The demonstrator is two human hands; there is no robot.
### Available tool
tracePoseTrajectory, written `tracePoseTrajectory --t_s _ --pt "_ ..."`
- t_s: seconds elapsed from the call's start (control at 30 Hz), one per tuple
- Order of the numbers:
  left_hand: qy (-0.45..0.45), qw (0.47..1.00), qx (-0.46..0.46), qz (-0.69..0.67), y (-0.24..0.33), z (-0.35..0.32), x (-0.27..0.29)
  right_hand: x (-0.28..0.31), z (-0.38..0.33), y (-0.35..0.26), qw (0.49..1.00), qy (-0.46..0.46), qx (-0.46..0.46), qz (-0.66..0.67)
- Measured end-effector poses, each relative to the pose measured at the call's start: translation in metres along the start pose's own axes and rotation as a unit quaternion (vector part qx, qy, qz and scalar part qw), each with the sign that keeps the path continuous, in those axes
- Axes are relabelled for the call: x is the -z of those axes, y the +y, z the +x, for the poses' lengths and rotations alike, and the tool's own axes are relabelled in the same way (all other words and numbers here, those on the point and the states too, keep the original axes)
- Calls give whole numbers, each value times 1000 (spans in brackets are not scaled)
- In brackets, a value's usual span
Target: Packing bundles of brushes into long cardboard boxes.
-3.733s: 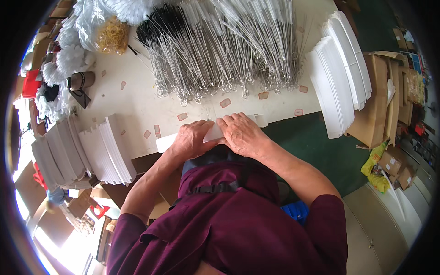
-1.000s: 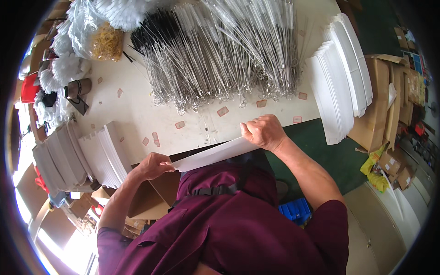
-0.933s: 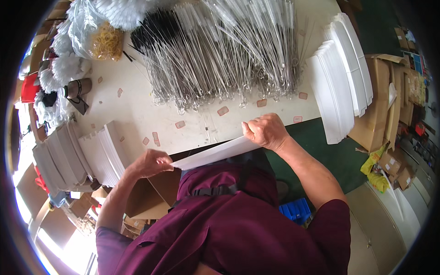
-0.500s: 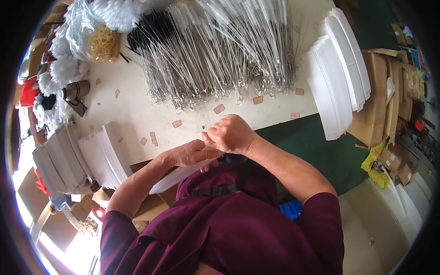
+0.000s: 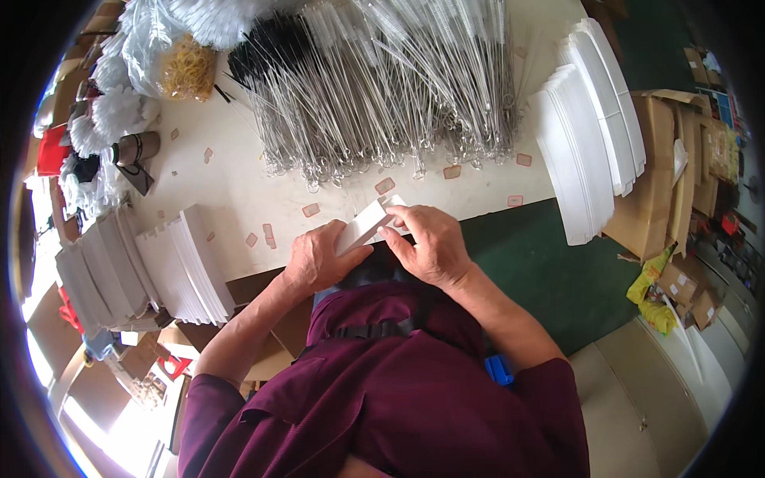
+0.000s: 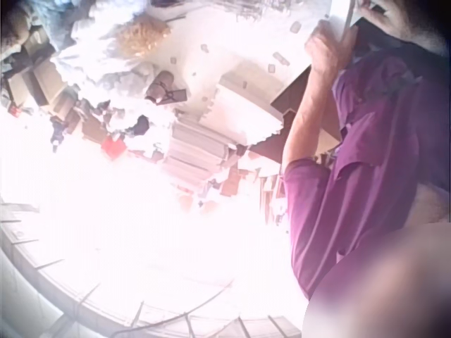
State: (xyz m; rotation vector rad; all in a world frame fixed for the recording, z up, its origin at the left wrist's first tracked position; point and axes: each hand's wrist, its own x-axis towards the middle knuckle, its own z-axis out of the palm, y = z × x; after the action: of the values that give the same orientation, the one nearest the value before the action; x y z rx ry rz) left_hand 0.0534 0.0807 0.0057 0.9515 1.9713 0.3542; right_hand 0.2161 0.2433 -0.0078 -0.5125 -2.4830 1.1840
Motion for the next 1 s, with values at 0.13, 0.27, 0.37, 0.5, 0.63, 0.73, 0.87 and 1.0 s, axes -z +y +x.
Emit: tracePoseTrajectory --t_s 0.13,0.27,0.37,0.5,0.63,0.73,0.87,1.0 --pt "14 1000 5 5 4 -4 -6 -12 -15 -4 998 10 -57 38" --pt "33 999 19 -5 2 -7 -11 -22 -24 -5 981 25 -143 128" --pt "42 999 22 -22 3 -11 -12 -22 -24 -11 986 32 -126 105" --pt "61 997 25 -48 8 -13 -16 -28 -24 -16 968 99 -151 174" --pt "97 994 13 -54 1 -18 -30 -29 -25 -12 973 51 -160 156" --pt "111 992 12 -56 1 -19 -31 -28 -28 -9 885 1 -337 321" --pt "103 988 2 -113 13 -13 -28 -33 -34 -2 914 -49 -301 269" --pt "88 982 12 -165 19 -5 -31 -25 -23 -9 935 -67 -265 226"
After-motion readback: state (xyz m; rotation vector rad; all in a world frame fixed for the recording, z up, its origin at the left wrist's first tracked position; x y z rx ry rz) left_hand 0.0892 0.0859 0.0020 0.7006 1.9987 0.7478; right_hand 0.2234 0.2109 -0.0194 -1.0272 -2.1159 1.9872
